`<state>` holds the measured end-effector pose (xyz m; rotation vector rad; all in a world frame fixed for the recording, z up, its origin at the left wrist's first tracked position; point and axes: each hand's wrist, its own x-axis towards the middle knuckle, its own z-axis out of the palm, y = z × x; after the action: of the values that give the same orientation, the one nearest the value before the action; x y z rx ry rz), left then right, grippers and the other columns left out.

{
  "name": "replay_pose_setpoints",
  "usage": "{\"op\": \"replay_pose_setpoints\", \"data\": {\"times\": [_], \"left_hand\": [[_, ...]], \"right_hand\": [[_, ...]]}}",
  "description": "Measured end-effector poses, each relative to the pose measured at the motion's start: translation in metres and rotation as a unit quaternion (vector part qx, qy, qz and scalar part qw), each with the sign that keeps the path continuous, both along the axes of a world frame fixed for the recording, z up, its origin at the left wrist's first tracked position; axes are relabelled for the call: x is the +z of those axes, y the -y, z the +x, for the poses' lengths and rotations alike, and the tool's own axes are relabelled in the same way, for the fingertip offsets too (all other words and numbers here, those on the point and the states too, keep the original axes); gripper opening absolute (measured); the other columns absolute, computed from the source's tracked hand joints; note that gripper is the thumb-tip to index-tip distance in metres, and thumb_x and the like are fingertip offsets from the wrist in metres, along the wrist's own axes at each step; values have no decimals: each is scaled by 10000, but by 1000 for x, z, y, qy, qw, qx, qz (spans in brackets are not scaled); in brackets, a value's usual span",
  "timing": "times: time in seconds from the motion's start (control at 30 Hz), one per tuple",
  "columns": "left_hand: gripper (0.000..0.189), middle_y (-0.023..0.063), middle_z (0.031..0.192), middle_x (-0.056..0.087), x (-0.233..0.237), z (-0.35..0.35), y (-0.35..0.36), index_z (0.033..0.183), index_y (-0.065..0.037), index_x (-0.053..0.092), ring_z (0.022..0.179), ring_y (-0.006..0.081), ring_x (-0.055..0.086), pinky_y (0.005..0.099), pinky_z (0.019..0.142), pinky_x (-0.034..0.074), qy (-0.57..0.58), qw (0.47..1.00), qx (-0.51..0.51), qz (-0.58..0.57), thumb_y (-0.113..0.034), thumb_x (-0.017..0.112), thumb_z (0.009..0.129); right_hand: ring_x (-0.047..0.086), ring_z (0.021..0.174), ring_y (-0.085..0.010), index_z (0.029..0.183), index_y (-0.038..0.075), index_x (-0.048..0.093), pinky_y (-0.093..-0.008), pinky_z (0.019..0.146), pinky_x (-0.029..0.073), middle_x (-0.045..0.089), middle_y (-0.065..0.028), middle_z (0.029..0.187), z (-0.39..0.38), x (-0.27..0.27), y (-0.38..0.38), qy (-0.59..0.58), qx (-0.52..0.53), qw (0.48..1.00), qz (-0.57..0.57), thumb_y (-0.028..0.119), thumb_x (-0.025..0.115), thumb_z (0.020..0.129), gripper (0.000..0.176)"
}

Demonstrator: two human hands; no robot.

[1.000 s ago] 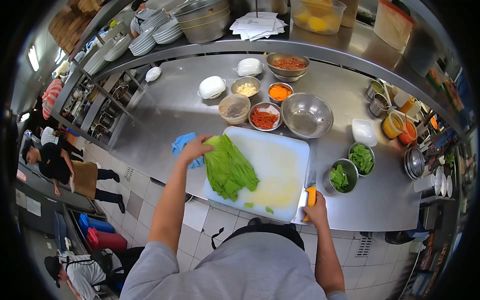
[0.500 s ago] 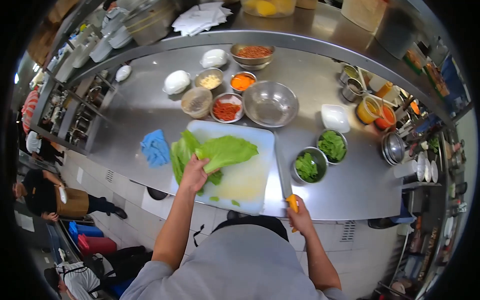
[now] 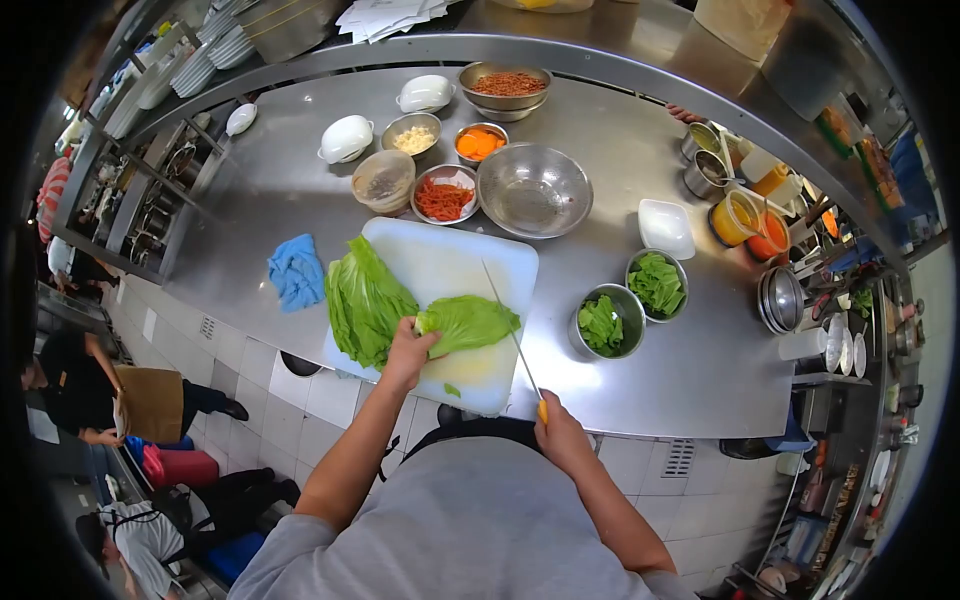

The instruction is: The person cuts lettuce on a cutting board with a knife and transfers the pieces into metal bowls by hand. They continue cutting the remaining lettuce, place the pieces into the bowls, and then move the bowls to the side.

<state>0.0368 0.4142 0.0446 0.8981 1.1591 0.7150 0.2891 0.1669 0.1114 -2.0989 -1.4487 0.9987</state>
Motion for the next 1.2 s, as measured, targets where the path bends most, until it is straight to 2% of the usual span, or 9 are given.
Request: {"op": "replay_pose_setpoints", "data": {"times": [0.37, 0.63, 0.7, 0.73, 0.8, 0.9, 1.03, 1.1, 1.2], "left_hand": [[461, 116, 1227, 684, 31, -23, 3, 1363, -54, 446, 1042, 225, 736, 436, 835, 668, 20, 999, 37, -5, -52, 738, 1007], [422, 107, 1245, 685, 37, 14, -13, 1339, -22, 510, 1066, 193, 720, 388, 837, 649, 141, 990, -1, -11, -105, 762, 1010], [525, 148, 1306, 672, 25, 16, -22, 1370, -3, 543, 1136, 263, 716, 404, 885, 624, -145, 984, -95, 43, -164, 830, 961], [525, 148, 1306, 672, 23, 13, -23, 1370, -3, 543, 1136, 263, 716, 404, 885, 624, -146, 984, -91, 44, -164, 830, 961], [655, 237, 1382, 625, 27, 8, -25, 1421, 2, 550, 1197, 382, 693, 458, 931, 605, -325, 922, -165, 129, -238, 877, 908], [613, 255, 1372, 642, 44, 3, -5, 1365, 5, 590, 1244, 385, 660, 474, 1021, 565, -409, 865, -109, 271, -237, 891, 889], [647, 221, 1443, 624, 62, 12, 1, 1409, -40, 621, 1359, 433, 565, 552, 1159, 452, -379, 795, -123, 457, -256, 890, 863], [615, 140, 1480, 622, 56, 19, -1, 1397, -100, 666, 1413, 395, 531, 564, 1165, 433, -383, 691, -244, 563, -289, 882, 854], [554, 110, 1471, 630, 48, 25, 2, 1366, -138, 705, 1379, 370, 558, 558, 1110, 459, -423, 712, -275, 488, -324, 864, 869]], "right_hand": [[704, 1139, -542, 1574, 19, 414, -558, 988, 558, 706, -373, 1224, 25, -17, 42, -4, -89, 992, -84, 148, 570, 1068, 545], [726, 1090, -518, 1573, 56, 443, -544, 931, 577, 730, -328, 1203, 18, -12, 33, -37, -122, 991, 29, 149, 625, 1064, 549], [729, 1088, -511, 1574, 71, 449, -539, 929, 579, 737, -319, 1185, 22, -14, 30, -34, -104, 994, 9, 159, 636, 1061, 553], [732, 1086, -505, 1574, 86, 455, -534, 927, 580, 744, -311, 1166, 24, -15, 28, -30, -88, 996, -12, 169, 647, 1057, 558], [734, 1081, -502, 1574, 91, 456, -533, 922, 581, 748, -306, 1151, 25, -17, 28, -26, -71, 997, -5, 178, 654, 1054, 563], [737, 1071, -500, 1573, 96, 456, -535, 913, 582, 751, -301, 1135, 23, -19, 25, -27, -43, 999, -1, 191, 664, 1047, 574], [735, 1060, -504, 1571, 98, 461, -537, 907, 583, 750, -295, 1130, 22, -25, 15, -32, -17, 999, 2, 204, 668, 1043, 578], [732, 1069, -502, 1572, 99, 462, -537, 913, 582, 746, -295, 1151, 21, -24, 9, -24, -2, 1000, -1, 206, 667, 1040, 580], [726, 1090, -497, 1575, 103, 463, -539, 930, 581, 735, -295, 1200, 17, -17, -1, -6, 19, 1000, -10, 210, 666, 1036, 586]]}}
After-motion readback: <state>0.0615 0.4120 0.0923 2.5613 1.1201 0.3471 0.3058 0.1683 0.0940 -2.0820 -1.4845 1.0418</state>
